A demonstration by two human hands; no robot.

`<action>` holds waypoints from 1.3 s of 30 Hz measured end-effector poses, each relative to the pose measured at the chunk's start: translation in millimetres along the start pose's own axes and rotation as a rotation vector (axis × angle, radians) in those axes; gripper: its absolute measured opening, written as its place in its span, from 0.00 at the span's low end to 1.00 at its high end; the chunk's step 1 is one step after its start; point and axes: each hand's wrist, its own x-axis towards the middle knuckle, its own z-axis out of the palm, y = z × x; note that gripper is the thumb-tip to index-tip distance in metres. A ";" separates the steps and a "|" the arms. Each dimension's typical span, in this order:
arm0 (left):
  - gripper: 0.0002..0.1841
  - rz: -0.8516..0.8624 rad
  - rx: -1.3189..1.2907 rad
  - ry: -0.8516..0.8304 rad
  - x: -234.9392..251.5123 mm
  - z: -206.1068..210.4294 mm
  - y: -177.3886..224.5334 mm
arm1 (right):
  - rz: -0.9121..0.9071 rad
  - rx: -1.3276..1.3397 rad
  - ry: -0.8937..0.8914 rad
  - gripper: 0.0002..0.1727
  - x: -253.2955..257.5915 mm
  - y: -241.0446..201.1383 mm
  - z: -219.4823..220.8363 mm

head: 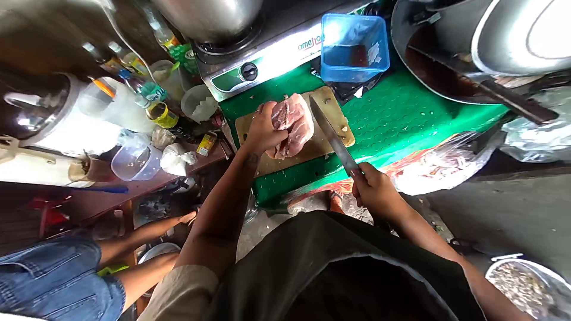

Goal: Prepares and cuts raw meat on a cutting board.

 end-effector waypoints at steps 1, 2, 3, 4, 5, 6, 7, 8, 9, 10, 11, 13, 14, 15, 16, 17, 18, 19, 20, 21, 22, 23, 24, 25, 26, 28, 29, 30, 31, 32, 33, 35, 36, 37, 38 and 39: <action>0.45 -0.001 -0.082 0.024 -1.2 -0.2 -10.7 | 0.000 0.008 0.009 0.16 -4.2 0.2 2.3; 0.46 0.013 -0.158 0.044 -2.0 0.2 -22.2 | -0.001 0.018 0.018 0.16 -8.3 1.0 5.0; 0.46 0.046 -0.221 0.058 -3.4 -0.1 -31.5 | 0.000 0.034 0.021 0.15 -12.3 1.7 7.5; 0.45 0.086 -0.273 0.059 -5.1 -1.9 -38.1 | -0.007 0.053 0.026 0.15 -15.9 2.8 10.0; 0.45 0.127 -0.307 0.052 -5.8 -4.0 -44.1 | -0.021 0.076 0.030 0.14 -19.4 3.6 12.5; 0.45 0.162 -0.331 0.040 -5.4 -5.9 -50.0 | -0.038 0.102 0.035 0.14 -22.6 3.8 14.8; 0.44 0.187 -0.352 0.029 -4.3 -7.4 -54.5 | -0.057 0.129 0.037 0.13 -24.8 3.8 16.7; 0.44 0.196 -0.376 0.015 -2.7 -9.3 -56.6 | -0.070 0.158 0.035 0.13 -25.7 3.5 18.1; 0.43 0.186 -0.391 0.000 -0.8 -10.9 -57.0 | -0.081 0.188 0.029 0.12 -25.4 2.6 18.7; 0.43 0.157 -0.382 -0.013 1.4 -12.5 -55.9 | -0.087 0.216 0.021 0.12 -23.6 1.6 18.8; 0.43 0.115 -0.342 -0.024 3.2 -14.8 -52.1 | -0.088 0.238 0.009 0.12 -20.5 0.1 18.4; 0.45 0.004 -0.198 -0.083 4.2 -23.5 -34.3 | -0.061 0.253 -0.023 0.12 -10.3 -3.0 17.5; 0.46 -0.036 -0.120 -0.114 3.7 -27.7 -22.3 | -0.036 0.247 -0.049 0.12 -3.8 -3.6 17.0; 0.46 -0.054 -0.046 -0.134 3.5 -29.7 -11.6 | -0.012 0.233 -0.080 0.12 3.1 -2.8 16.3; 0.46 -0.056 0.022 -0.139 3.4 -29.3 -2.8 | 0.008 0.217 -0.117 0.13 9.7 -1.6 15.3; 0.45 -0.054 0.077 -0.130 3.6 -27.3 4.7 | 0.024 0.204 -0.156 0.13 15.2 -0.9 14.0; 0.44 -0.046 0.124 -0.106 4.3 -24.1 11.3 | 0.025 0.202 -0.188 0.13 20.0 0.5 12.9; 0.42 -0.038 0.160 -0.087 5.6 -21.2 18.0 | 0.021 0.209 -0.212 0.13 23.7 1.8 11.8; 0.42 -0.026 0.180 -0.079 7.6 -18.5 24.0 | 0.029 0.221 -0.229 0.13 25.7 1.3 9.9; 0.42 -0.009 0.188 -0.085 10.1 -15.0 28.8 | 0.049 0.230 -0.245 0.12 26.0 0.1 6.5; 0.42 0.013 0.190 -0.098 12.0 -11.8 34.8 | 0.069 0.230 -0.255 0.13 25.5 -0.9 1.6; 0.42 0.042 0.196 -0.106 13.3 -9.2 41.9 | 0.078 0.218 -0.258 0.13 24.2 -2.1 -4.5; 0.42 0.076 0.186 -0.100 13.9 -6.9 48.2 | 0.074 0.206 -0.243 0.13 21.7 -3.2 -11.0; 0.42 0.118 0.157 -0.076 14.5 -3.4 50.5 | 0.056 0.195 -0.209 0.12 18.3 -3.7 -17.3; 0.43 0.161 0.098 -0.038 15.3 1.5 48.0 | 0.031 0.183 -0.167 0.12 14.9 -3.6 -23.0; 0.46 0.238 -0.106 0.059 17.8 15.8 30.5 | -0.022 0.123 -0.096 0.13 12.7 -2.6 -30.0; 0.47 0.241 -0.211 0.086 19.3 22.6 21.1 | -0.046 0.066 -0.081 0.13 15.0 -1.2 -30.6; 0.47 0.214 -0.288 0.102 19.5 27.4 14.2 | -0.064 -0.008 -0.088 0.14 19.2 0.8 -30.2; 0.47 0.161 -0.326 0.108 19.3 29.8 9.8 | -0.067 -0.089 -0.115 0.16 23.4 0.8 -30.0; 0.46 0.120 -0.330 0.111 19.8 30.4 6.5 | -0.071 -0.165 -0.136 0.17 26.5 -0.1 -30.3; 0.45 0.095 -0.323 0.110 21.1 29.9 4.9 | -0.084 -0.209 -0.128 0.18 27.5 -0.4 -30.5; 0.45 0.078 -0.283 0.092 23.7 28.9 4.0 | -0.195 -0.190 -0.006 0.19 26.2 7.7 -26.8; 0.45 0.078 -0.260 0.088 24.7 28.9 4.8 | -0.268 -0.140 0.070 0.19 26.5 13.8 -23.3; 0.45 0.080 -0.237 0.085 25.7 29.5 5.8 | -0.328 -0.067 0.118 0.19 27.0 17.9 -20.7; 0.46 0.085 -0.217 0.087 26.3 31.1 6.8 | -0.356 0.012 0.122 0.19 27.6 19.4 -19.6; 0.46 0.091 -0.201 0.092 27.0 33.4 7.3 | -0.365 0.097 0.100 0.18 29.0 19.9 -18.6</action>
